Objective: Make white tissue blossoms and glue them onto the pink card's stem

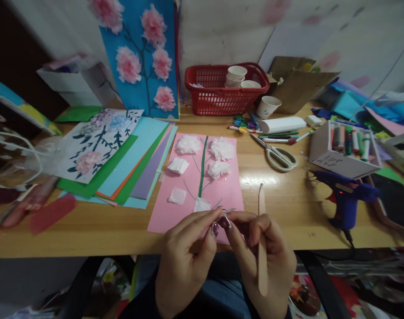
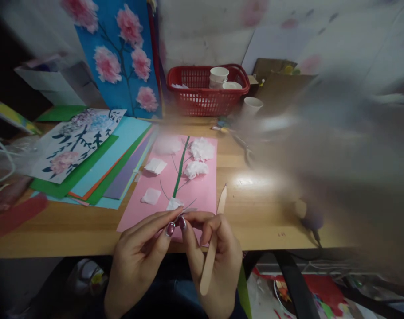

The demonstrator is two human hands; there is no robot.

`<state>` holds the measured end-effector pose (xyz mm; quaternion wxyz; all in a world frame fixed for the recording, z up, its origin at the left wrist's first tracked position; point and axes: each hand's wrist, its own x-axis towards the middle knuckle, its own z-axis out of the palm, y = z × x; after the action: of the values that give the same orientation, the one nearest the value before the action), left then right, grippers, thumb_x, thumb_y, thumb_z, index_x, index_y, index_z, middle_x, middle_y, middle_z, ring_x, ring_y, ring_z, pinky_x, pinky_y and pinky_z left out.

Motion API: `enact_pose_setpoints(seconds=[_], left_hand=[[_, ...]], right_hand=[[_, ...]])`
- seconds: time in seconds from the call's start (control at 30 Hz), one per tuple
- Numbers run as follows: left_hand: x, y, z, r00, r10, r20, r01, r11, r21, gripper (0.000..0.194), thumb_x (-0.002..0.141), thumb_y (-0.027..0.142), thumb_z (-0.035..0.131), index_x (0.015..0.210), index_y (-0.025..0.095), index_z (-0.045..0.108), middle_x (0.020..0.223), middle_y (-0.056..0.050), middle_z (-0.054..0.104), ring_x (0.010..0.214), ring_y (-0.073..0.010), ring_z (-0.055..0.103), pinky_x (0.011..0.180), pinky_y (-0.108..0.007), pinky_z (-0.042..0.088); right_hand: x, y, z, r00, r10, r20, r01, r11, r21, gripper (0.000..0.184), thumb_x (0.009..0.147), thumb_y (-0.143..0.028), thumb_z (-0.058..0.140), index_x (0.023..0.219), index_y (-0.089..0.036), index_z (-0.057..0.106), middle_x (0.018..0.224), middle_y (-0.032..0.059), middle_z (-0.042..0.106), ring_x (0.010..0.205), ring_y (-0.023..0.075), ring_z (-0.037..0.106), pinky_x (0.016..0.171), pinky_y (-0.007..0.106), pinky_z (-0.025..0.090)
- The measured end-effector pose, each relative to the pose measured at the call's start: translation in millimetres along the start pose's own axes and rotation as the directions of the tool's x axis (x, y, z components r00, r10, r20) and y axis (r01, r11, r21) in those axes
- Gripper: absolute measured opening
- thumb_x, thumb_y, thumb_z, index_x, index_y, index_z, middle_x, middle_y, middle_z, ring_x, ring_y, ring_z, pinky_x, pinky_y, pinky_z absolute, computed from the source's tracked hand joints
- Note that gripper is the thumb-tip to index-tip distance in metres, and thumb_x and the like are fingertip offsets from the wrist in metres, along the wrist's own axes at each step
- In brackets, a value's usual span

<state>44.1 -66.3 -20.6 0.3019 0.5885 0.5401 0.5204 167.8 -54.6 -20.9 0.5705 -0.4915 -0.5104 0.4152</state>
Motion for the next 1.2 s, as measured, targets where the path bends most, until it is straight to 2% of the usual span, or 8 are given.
enact_pose_setpoints(seconds=[0.1,0.27,0.43,0.73,0.87,0.97,1.13,1.2], left_hand=[[2.1,-2.4,1.0,0.997,-0.073,0.010,0.073,0.997,-0.025,0.028,0.085,0.011,0.060,0.106,0.021,0.074,0.103,-0.004,0.078,0.092,-0.0158,0.073,0.081,-0.023,0.060],[5.9,-6.0,2.3,0.964,-0.265,-0.012,0.259,0.951,-0.168,0.007,0.082,0.018,0.068,0.086,0.020,0.074,0.082,-0.001,0.077,0.076,-0.0137,0.074,0.066,-0.017,0.058],[9.0,-6.7,0.6,0.961,-0.274,0.022,0.270,0.926,-0.264,0.005,0.078,0.017,0.071,0.074,0.019,0.069,0.074,0.000,0.075,0.071,-0.0130,0.072,0.066,-0.017,0.057],[9.6,-11.9,-5.9,0.959,-0.270,0.092,0.283,0.937,-0.203,0.005,0.077,0.017,0.073,0.073,0.019,0.071,0.083,-0.004,0.076,0.078,-0.0168,0.072,0.068,-0.022,0.056],[12.7,-10.5,-6.7,0.936,-0.328,0.126,0.351,0.874,-0.335,0.007,0.076,0.019,0.074,0.071,0.018,0.068,0.093,-0.007,0.077,0.090,-0.0190,0.072,0.079,-0.026,0.057],[12.4,-10.5,-5.2,0.906,-0.390,0.161,0.421,0.802,-0.423,0.013,0.078,0.025,0.074,0.072,0.017,0.065,0.098,-0.008,0.076,0.090,-0.0199,0.072,0.079,-0.028,0.057],[10.2,-14.0,-0.8,0.880,-0.421,0.219,0.472,0.724,-0.503,0.017,0.084,0.032,0.070,0.079,0.017,0.065,0.106,-0.008,0.073,0.092,-0.0182,0.070,0.078,-0.025,0.055],[10.1,-15.2,0.6,0.881,-0.420,0.217,0.467,0.707,-0.531,0.015,0.085,0.031,0.069,0.080,0.018,0.065,0.103,-0.006,0.074,0.092,-0.0157,0.069,0.082,-0.023,0.054]], right_hand=[[0.0,2.4,-2.6,1.000,0.015,0.009,-0.015,1.000,0.021,0.033,0.084,-0.019,0.069,0.068,-0.023,0.041,0.085,0.0019,0.073,0.079,0.0142,0.070,0.066,0.022,0.057],[0.3,5.8,-4.8,1.000,-0.014,0.002,0.014,1.000,-0.020,0.029,0.084,-0.017,0.067,0.072,-0.023,0.042,0.089,0.0005,0.072,0.081,0.0130,0.069,0.072,0.023,0.055],[0.1,3.5,-6.5,0.996,-0.049,0.075,0.051,0.998,-0.022,0.025,0.085,-0.016,0.066,0.076,-0.024,0.043,0.092,-0.0006,0.072,0.087,0.0128,0.070,0.075,0.022,0.056],[3.0,-0.2,-5.4,0.996,0.022,0.091,-0.024,0.999,0.025,0.029,0.086,-0.017,0.065,0.072,-0.023,0.041,0.085,0.0003,0.070,0.077,0.0127,0.069,0.063,0.020,0.055],[5.4,2.7,-4.8,0.992,0.059,0.110,-0.067,0.995,0.072,0.028,0.086,-0.019,0.066,0.074,-0.023,0.041,0.086,0.0004,0.070,0.077,0.0122,0.068,0.065,0.020,0.054],[6.2,3.2,-3.6,0.991,0.066,0.115,-0.079,0.990,0.114,0.028,0.086,-0.019,0.066,0.074,-0.023,0.042,0.087,0.0000,0.071,0.080,0.0115,0.068,0.069,0.019,0.055],[8.1,3.2,0.0,0.974,0.096,0.204,-0.130,0.978,0.161,0.028,0.085,-0.019,0.068,0.074,-0.023,0.043,0.092,0.0000,0.072,0.085,0.0128,0.070,0.074,0.022,0.056],[9.5,4.4,0.7,0.977,0.098,0.191,-0.130,0.978,0.160,0.029,0.085,-0.019,0.068,0.073,-0.022,0.042,0.090,-0.0003,0.072,0.083,0.0121,0.070,0.075,0.021,0.056]])
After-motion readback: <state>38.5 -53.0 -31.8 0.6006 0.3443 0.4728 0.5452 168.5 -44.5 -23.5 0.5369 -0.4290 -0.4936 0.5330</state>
